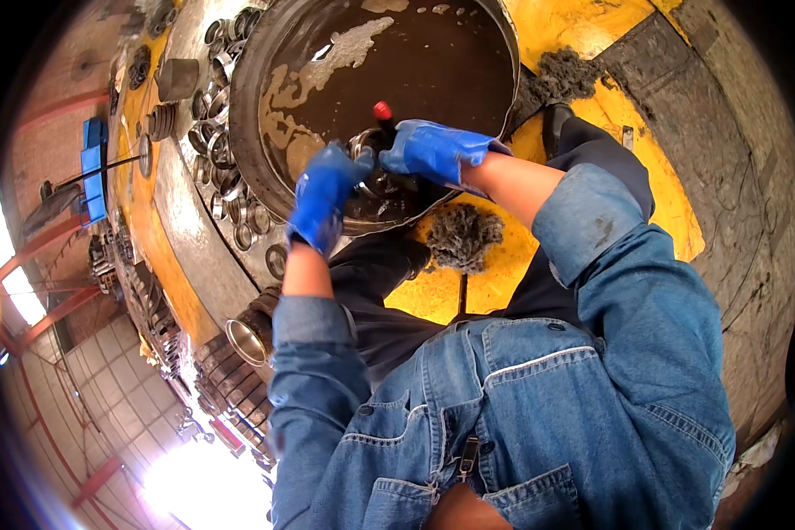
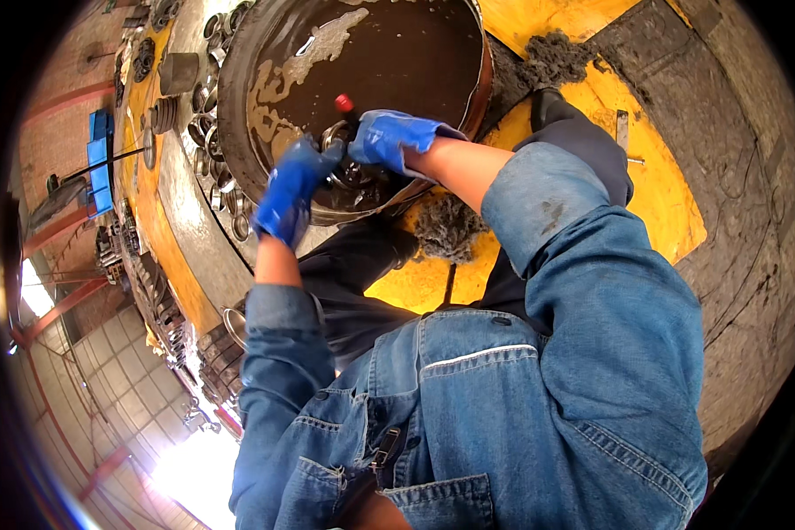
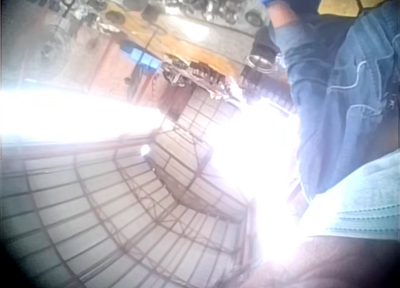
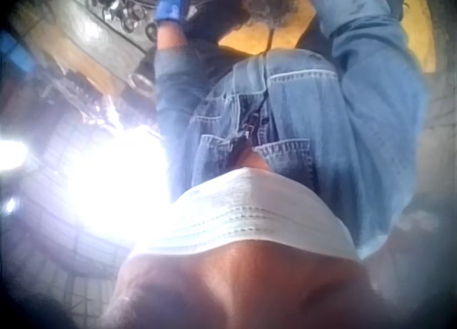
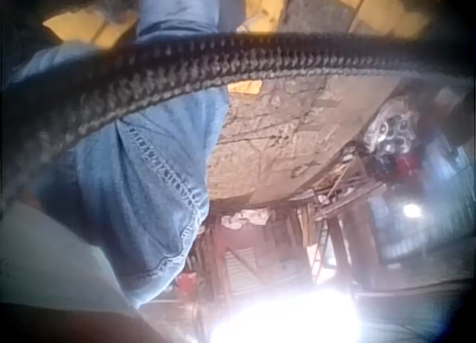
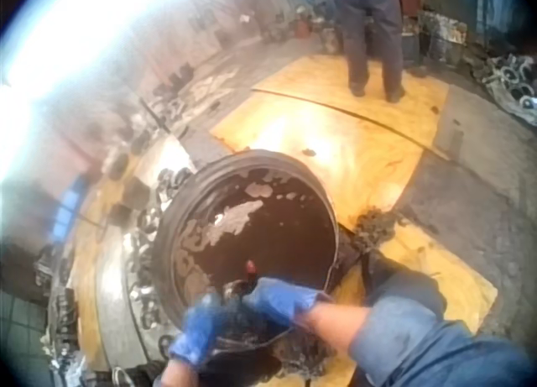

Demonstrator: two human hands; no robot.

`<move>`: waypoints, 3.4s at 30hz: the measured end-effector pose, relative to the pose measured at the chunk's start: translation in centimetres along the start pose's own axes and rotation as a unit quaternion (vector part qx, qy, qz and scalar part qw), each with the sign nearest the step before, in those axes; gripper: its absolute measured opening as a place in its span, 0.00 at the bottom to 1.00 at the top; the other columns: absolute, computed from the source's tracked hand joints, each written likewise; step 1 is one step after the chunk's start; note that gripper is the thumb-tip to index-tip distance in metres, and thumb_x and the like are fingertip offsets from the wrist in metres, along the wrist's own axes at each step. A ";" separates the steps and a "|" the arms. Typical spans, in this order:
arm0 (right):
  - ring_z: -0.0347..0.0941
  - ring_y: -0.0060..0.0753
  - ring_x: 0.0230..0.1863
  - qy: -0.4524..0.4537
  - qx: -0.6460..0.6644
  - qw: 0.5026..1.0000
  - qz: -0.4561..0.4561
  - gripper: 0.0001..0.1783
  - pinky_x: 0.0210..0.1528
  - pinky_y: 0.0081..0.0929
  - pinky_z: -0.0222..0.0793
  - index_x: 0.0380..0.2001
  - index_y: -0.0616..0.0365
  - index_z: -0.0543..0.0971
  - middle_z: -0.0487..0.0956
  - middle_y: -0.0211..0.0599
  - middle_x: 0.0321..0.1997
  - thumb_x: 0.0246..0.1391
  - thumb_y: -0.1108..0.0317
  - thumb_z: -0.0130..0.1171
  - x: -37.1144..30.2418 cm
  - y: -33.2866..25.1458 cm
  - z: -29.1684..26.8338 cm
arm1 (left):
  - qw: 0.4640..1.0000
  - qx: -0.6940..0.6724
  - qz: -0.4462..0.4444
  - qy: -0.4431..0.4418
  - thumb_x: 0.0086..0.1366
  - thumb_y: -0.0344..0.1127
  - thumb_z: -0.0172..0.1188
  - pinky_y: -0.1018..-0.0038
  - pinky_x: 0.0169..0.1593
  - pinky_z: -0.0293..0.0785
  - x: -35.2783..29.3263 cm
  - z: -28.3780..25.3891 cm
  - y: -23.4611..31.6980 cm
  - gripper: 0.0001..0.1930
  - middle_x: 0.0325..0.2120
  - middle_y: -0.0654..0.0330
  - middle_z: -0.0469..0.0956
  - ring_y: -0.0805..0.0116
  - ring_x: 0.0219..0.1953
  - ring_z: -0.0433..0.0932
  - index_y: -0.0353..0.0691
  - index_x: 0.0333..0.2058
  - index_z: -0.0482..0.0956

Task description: The person sits on the floor and cleans metal rings one by one using a red-handled brush and a dark liquid in a basin. They scrub each ring thoroughly and place it aside after cleaning.

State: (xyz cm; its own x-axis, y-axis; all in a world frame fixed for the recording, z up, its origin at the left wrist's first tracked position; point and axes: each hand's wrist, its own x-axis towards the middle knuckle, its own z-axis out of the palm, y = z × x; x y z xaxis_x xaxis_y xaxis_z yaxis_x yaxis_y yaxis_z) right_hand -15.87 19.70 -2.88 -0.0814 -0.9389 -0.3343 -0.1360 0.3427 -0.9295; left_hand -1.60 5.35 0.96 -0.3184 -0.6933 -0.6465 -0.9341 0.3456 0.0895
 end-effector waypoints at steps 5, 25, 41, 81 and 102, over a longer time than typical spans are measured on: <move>0.83 0.57 0.37 0.047 -0.224 0.971 -0.064 0.13 0.40 0.47 0.78 0.34 0.55 0.87 0.84 0.51 0.31 0.51 0.60 0.62 1.6 -1.4 3.1 | 0.994 0.067 0.075 -0.049 0.59 0.58 0.70 0.59 0.48 0.80 6.7 -0.4 -4.8 0.33 0.45 0.40 0.85 0.47 0.48 0.86 0.32 0.50 0.84; 0.84 0.50 0.45 0.087 -0.321 0.924 -0.189 0.21 0.49 0.45 0.80 0.50 0.48 0.84 0.87 0.43 0.42 0.58 0.50 0.65 0.8 -1.4 0.1 | 0.994 -0.084 -0.037 0.052 0.59 0.52 0.69 0.63 0.43 0.79 -2.4 -2.2 -1.6 0.28 0.37 0.44 0.87 0.56 0.39 0.86 0.29 0.44 0.86; 0.81 0.40 0.40 -0.060 0.018 0.998 0.001 0.23 0.49 0.33 0.71 0.36 0.58 0.87 0.86 0.41 0.36 0.62 0.48 0.56 -3.0 -2.4 -3.0 | 0.992 0.083 0.007 0.091 0.56 0.55 0.67 0.57 0.57 0.78 -7.6 -3.9 3.9 0.31 0.47 0.39 0.84 0.43 0.53 0.83 0.34 0.50 0.83; 0.82 0.34 0.40 0.093 0.132 0.979 -0.123 0.28 0.47 0.34 0.78 0.46 0.58 0.86 0.87 0.41 0.37 0.62 0.41 0.63 0.0 -5.5 -4.5 | 0.587 -0.794 0.079 -0.137 0.70 0.61 0.58 0.51 0.64 0.72 -2.9 -1.9 -1.2 0.36 0.65 0.46 0.73 0.45 0.64 0.74 0.42 0.67 0.70; 0.79 0.39 0.37 0.132 0.104 0.983 0.072 0.17 0.42 0.34 0.78 0.49 0.61 0.75 0.82 0.44 0.39 0.65 0.59 0.58 2.6 -3.8 -5.1 | 0.556 -0.827 -0.024 -0.076 0.74 0.64 0.47 0.43 0.70 0.63 -2.9 -2.2 2.4 0.36 0.68 0.46 0.66 0.43 0.69 0.67 0.39 0.67 0.67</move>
State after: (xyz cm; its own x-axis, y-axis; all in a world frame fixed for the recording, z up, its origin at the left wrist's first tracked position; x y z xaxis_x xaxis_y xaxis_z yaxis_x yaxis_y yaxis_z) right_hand -20.65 16.10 0.59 -0.3421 -0.8312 -0.4383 0.0989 0.4320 -0.8964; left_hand -3.26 6.83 4.68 -0.3871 -0.5711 -0.7239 0.1494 -0.8136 0.5620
